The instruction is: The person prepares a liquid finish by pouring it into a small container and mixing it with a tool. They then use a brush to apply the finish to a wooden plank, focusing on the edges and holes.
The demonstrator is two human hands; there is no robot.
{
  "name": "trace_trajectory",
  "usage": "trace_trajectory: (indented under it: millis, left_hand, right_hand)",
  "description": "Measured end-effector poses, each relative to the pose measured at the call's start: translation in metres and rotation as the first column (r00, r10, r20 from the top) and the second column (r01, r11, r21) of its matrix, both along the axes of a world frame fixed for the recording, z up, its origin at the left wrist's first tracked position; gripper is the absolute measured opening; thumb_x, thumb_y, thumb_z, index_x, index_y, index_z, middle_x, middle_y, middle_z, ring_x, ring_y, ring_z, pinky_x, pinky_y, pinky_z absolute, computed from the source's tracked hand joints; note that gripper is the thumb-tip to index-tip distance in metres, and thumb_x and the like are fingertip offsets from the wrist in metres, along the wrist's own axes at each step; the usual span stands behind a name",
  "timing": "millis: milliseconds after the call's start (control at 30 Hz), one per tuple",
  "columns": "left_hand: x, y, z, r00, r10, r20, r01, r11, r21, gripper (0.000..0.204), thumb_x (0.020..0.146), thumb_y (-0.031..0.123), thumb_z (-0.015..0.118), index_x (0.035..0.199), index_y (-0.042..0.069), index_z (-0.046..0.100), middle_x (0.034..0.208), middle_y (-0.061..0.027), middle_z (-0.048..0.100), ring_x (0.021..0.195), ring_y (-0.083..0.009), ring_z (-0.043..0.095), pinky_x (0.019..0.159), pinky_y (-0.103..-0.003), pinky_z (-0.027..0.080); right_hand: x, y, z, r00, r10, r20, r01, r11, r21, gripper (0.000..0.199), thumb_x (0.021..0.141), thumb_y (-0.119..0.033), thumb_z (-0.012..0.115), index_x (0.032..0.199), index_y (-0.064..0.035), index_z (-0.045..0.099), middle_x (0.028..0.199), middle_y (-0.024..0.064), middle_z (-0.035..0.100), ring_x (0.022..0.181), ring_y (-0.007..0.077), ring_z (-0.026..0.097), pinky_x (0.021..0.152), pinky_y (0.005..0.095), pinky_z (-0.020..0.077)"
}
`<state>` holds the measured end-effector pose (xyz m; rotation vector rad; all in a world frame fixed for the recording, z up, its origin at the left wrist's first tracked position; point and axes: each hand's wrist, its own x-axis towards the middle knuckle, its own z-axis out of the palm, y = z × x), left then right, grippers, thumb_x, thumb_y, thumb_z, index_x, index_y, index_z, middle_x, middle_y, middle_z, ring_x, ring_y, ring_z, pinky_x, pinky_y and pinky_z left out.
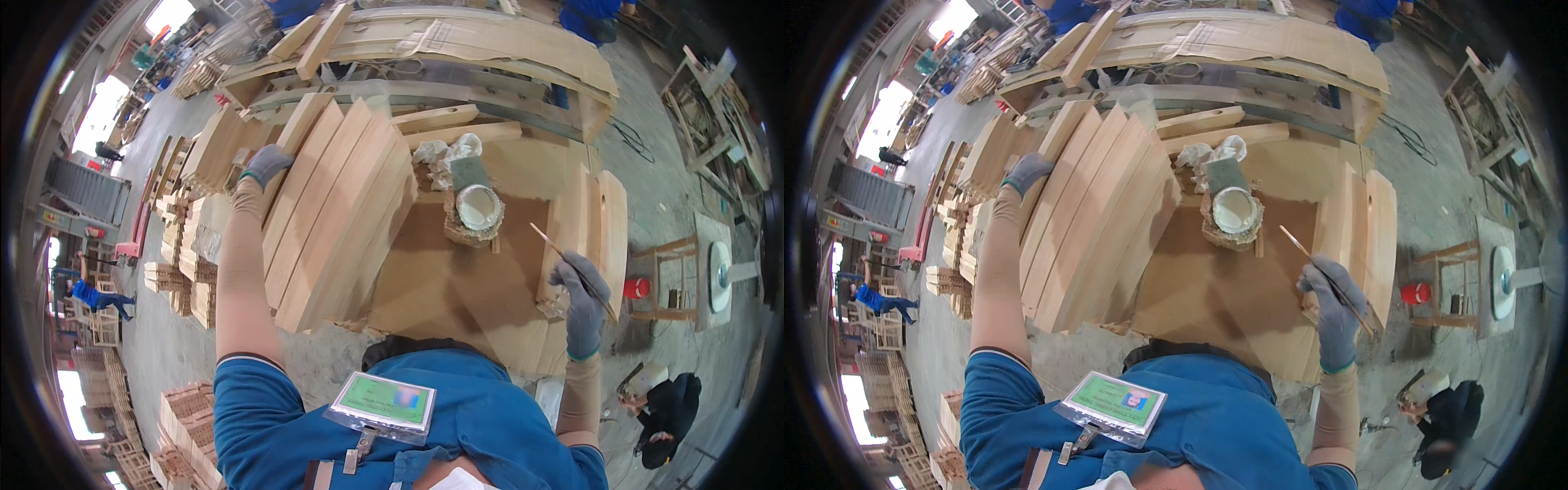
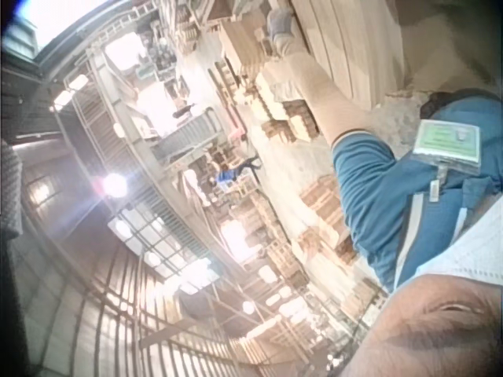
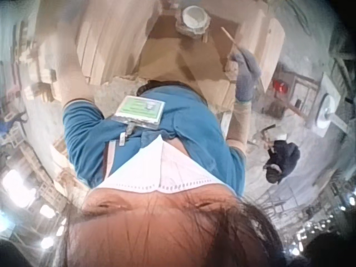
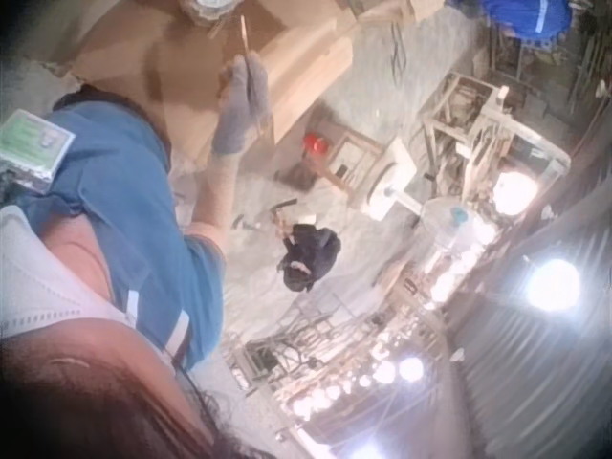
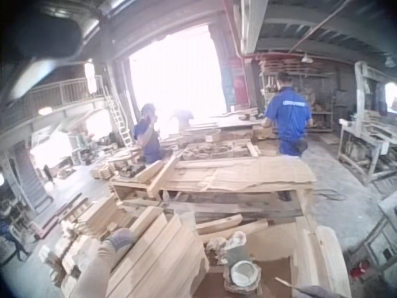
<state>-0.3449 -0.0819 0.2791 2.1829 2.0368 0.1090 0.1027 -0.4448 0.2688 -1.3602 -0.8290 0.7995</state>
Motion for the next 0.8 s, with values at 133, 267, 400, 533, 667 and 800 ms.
trace_trajectory:
  millis: [133,267,400,533,667,800]
  left_hand:
    - [-0.013,-0.005,-0.012,0.96,-0.083,0.269,0.092,0.995,-0.023,0.046,0.069,0.037,0.069,0.098,0.002,0.061,0.087,-0.017,0.064,0.08,-0.0302,0.061,0.074,-0.037,0.046]
    - [-0.013,-0.016,0.001,0.972,-0.198,0.127,0.179,0.973,0.149,0.048,0.07,0.035,0.068,0.103,0.003,0.058,0.092,-0.0175,0.065,0.087,-0.0321,0.062,0.077,-0.038,0.047]
    - [-0.015,-0.039,0.019,0.943,-0.238,0.231,0.185,0.956,0.229,0.055,0.07,0.033,0.07,0.116,0.007,0.055,0.095,-0.0191,0.064,0.09,-0.0332,0.061,0.079,-0.039,0.046]
    - [-0.005,-0.066,0.038,0.949,-0.285,0.138,0.217,0.904,0.369,0.063,0.07,0.026,0.072,0.126,0.009,0.049,0.097,-0.0185,0.063,0.093,-0.0329,0.059,0.081,-0.04,0.046]
    - [0.017,-0.106,0.062,0.937,-0.341,0.069,0.289,0.873,0.392,0.069,0.069,0.021,0.073,0.131,0.013,0.044,0.101,-0.0159,0.059,0.092,-0.0325,0.058,0.08,-0.04,0.047]
    - [0.035,-0.153,0.081,0.909,-0.416,-0.006,0.395,0.858,0.328,0.074,0.067,0.02,0.075,0.134,0.013,0.042,0.097,-0.0141,0.054,0.088,-0.0306,0.056,0.076,-0.04,0.047]
  right_hand:
    - [-0.005,0.008,-0.001,1.0,-0.018,0.008,0.018,1.0,0.016,0.019,0.084,0.0,0.058,0.102,0.006,0.063,0.079,0.0066,0.062,0.071,0.0128,0.059,0.068,0.0239,0.0482]
    - [-0.002,0.008,-0.002,1.0,-0.025,0.011,0.025,0.999,0.025,0.02,0.084,0.001,0.057,0.103,0.0061,0.063,0.079,0.0064,0.062,0.071,0.0126,0.059,0.069,0.0243,0.0482]
    - [0.002,0.0,-0.004,0.999,-0.05,-0.003,0.05,0.998,0.042,0.019,0.085,0.002,0.055,0.102,0.0054,0.063,0.079,0.0059,0.061,0.072,0.0127,0.058,0.07,0.0242,0.048]
    - [0.006,-0.002,-0.005,0.997,-0.08,-0.013,0.08,0.996,0.037,0.02,0.088,-0.005,0.056,0.105,0.0032,0.062,0.084,0.0053,0.061,0.075,0.0126,0.058,0.071,0.0253,0.0479]
    - [0.011,0.0,-0.006,0.98,-0.14,-0.14,0.148,0.988,0.05,0.014,0.086,-0.001,0.055,0.098,0.003,0.062,0.086,0.0072,0.062,0.074,0.013,0.06,0.072,0.0261,0.0514]
    - [0.013,0.006,-0.009,0.966,-0.12,-0.227,0.147,0.983,0.106,0.01,0.084,0.004,0.057,0.093,0.0022,0.061,0.085,0.0092,0.063,0.074,0.014,0.062,0.072,0.0271,0.0545]
